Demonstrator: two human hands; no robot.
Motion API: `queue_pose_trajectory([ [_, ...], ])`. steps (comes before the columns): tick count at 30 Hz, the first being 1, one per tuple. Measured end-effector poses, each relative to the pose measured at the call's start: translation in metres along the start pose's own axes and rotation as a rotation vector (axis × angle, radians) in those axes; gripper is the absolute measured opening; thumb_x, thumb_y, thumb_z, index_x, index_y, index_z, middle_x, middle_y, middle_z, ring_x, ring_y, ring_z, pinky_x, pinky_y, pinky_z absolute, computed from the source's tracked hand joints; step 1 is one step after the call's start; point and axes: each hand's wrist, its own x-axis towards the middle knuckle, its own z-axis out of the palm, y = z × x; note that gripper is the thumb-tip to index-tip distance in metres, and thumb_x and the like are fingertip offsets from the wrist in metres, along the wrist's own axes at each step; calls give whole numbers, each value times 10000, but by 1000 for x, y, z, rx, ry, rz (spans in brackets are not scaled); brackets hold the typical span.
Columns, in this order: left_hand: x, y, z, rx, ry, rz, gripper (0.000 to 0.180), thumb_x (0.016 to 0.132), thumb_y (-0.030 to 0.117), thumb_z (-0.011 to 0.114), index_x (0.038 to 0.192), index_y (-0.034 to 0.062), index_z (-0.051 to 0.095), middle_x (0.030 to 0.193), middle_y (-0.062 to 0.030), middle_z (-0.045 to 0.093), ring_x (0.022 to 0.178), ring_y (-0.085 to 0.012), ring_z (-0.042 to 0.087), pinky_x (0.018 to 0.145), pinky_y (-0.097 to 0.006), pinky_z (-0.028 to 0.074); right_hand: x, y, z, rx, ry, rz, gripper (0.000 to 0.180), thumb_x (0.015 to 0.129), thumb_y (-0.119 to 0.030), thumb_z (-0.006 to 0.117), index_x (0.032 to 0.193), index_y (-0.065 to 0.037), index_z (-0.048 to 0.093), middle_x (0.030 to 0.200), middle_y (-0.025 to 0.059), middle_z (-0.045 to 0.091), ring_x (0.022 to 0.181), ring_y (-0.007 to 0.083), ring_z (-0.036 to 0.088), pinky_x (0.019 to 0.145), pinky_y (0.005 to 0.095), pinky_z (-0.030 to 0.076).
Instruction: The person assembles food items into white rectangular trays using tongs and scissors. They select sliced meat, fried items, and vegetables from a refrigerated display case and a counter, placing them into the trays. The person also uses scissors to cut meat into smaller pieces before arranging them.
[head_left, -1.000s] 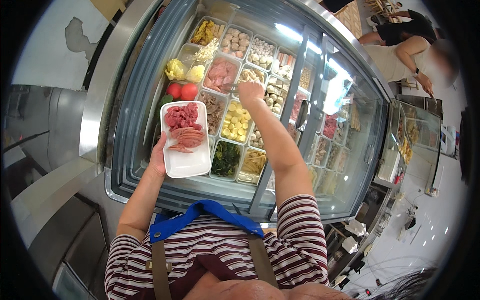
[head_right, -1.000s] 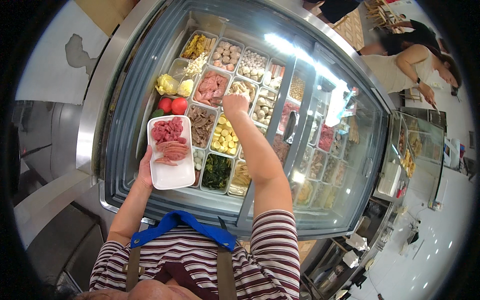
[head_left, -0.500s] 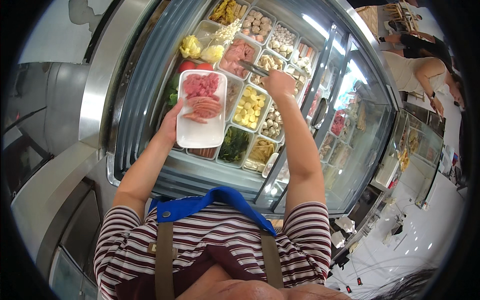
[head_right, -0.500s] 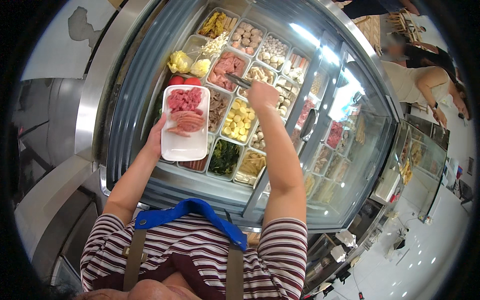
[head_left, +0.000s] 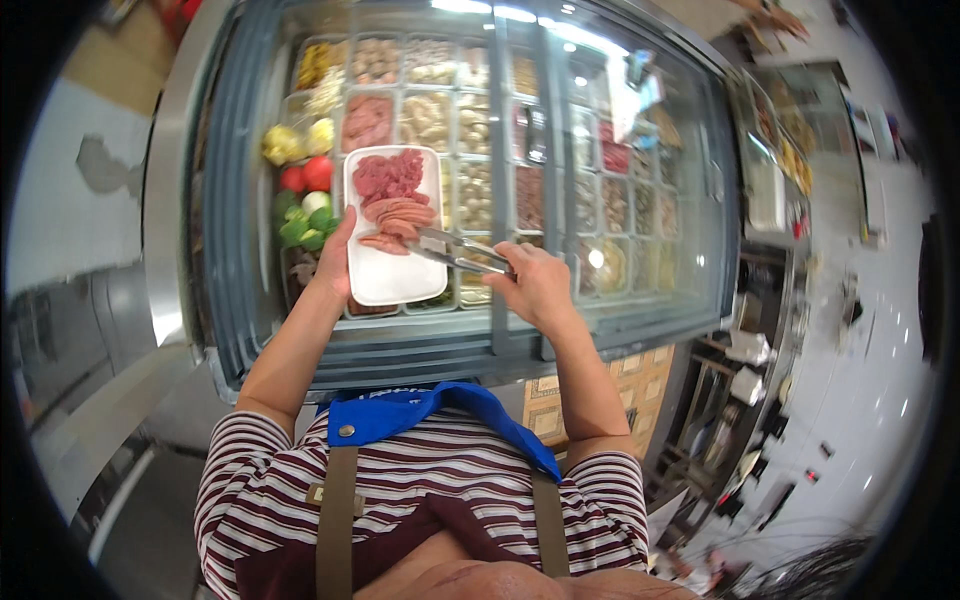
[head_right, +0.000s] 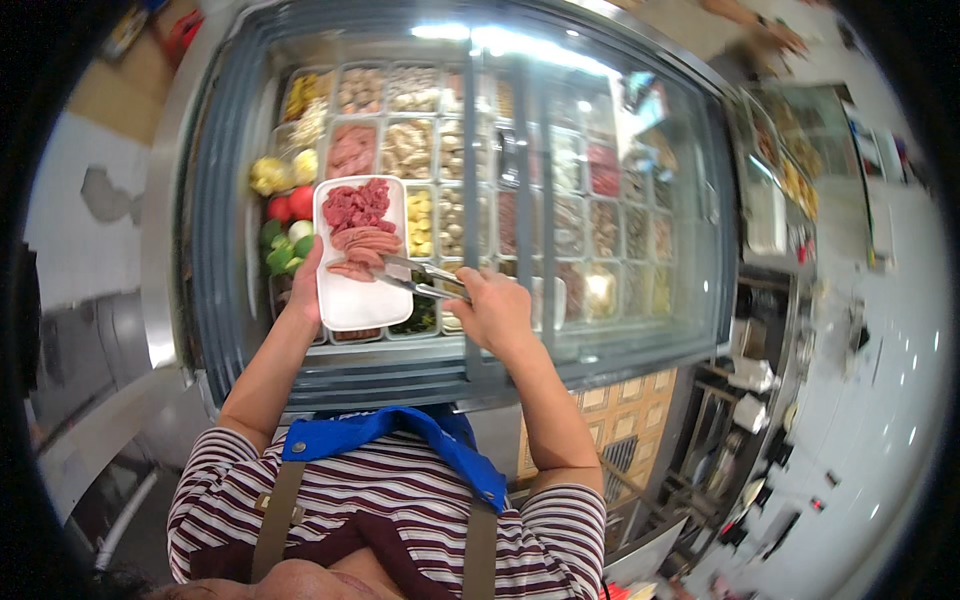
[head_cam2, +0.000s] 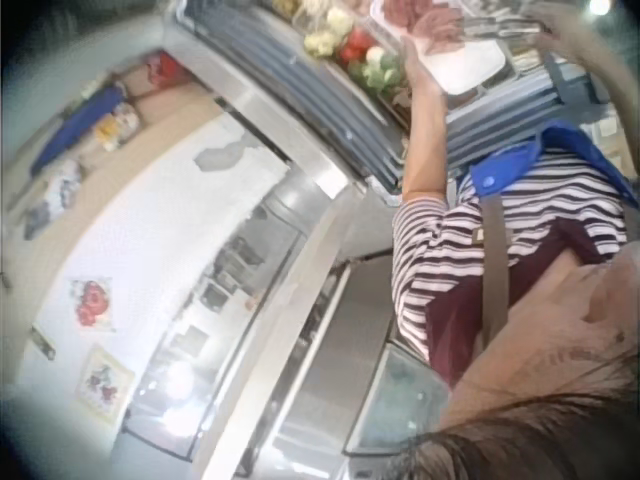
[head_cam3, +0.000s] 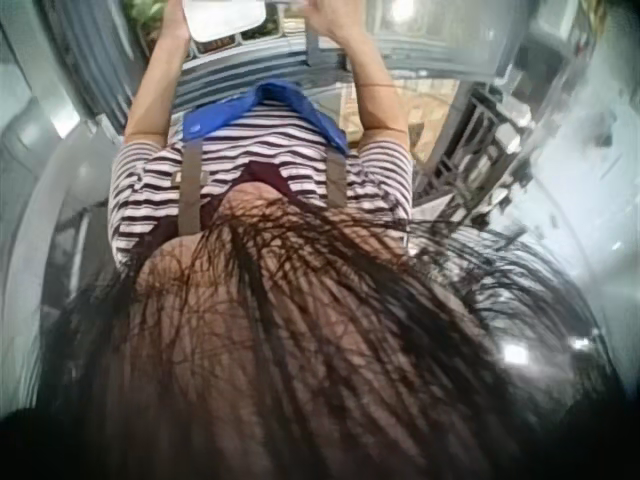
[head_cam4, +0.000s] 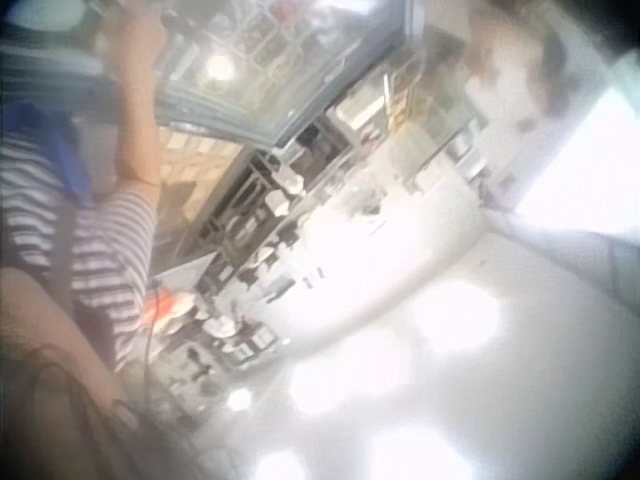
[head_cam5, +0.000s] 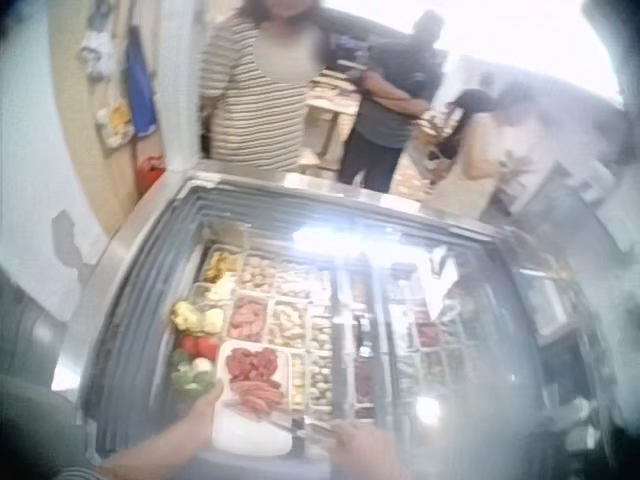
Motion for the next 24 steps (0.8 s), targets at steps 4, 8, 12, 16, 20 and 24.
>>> queue_pose_trajectory([
  [4,43,-96,31,361,333,-11,623,874,540,472,1161,-12,492,1019,-162,591,979,-329,576,937,-478,436,-101,62,-35,259,203,217,424,734,-262,740,1087,-74,602,851,98,638,701,231,625,628,334,485],
  [8,82,-229,77,379,358,-108,547,904,411,517,1272,19,412,1101,-73,541,931,-168,551,839,-308,490,-219,140,-48,1227,316,501,340,923,-359,543,1113,-78,551,728,14,580,572,100,530,528,241,443],
  [12,145,-362,41,569,28,-430,673,927,531,383,1379,38,312,1277,-138,490,1136,-282,514,979,-457,418,-348,215,-33,1992,470,705,462,921,-500,477,1247,-177,431,733,16,541,518,88,454,424,227,396],
  [16,185,-518,7,238,-2,-692,677,920,542,382,1355,23,356,1280,-161,500,1122,-282,537,977,-451,425,-438,272,-7,2167,683,486,777,790,-573,621,1400,-244,269,792,15,515,578,92,443,465,227,400],
  [20,232,-652,4,711,70,-731,657,918,513,417,1354,24,363,1274,-176,507,1133,-310,530,993,-466,406,-499,336,-36,2169,893,279,1066,647,-594,741,1464,-270,138,829,3,491,631,98,435,520,247,398],
  [24,304,-759,-24,636,113,-864,614,912,507,442,1332,60,414,1273,-168,520,1149,-326,520,997,-481,400,-545,427,-74,2032,1119,383,1013,685,-414,786,1463,-186,178,783,-11,501,600,108,459,523,266,403],
])
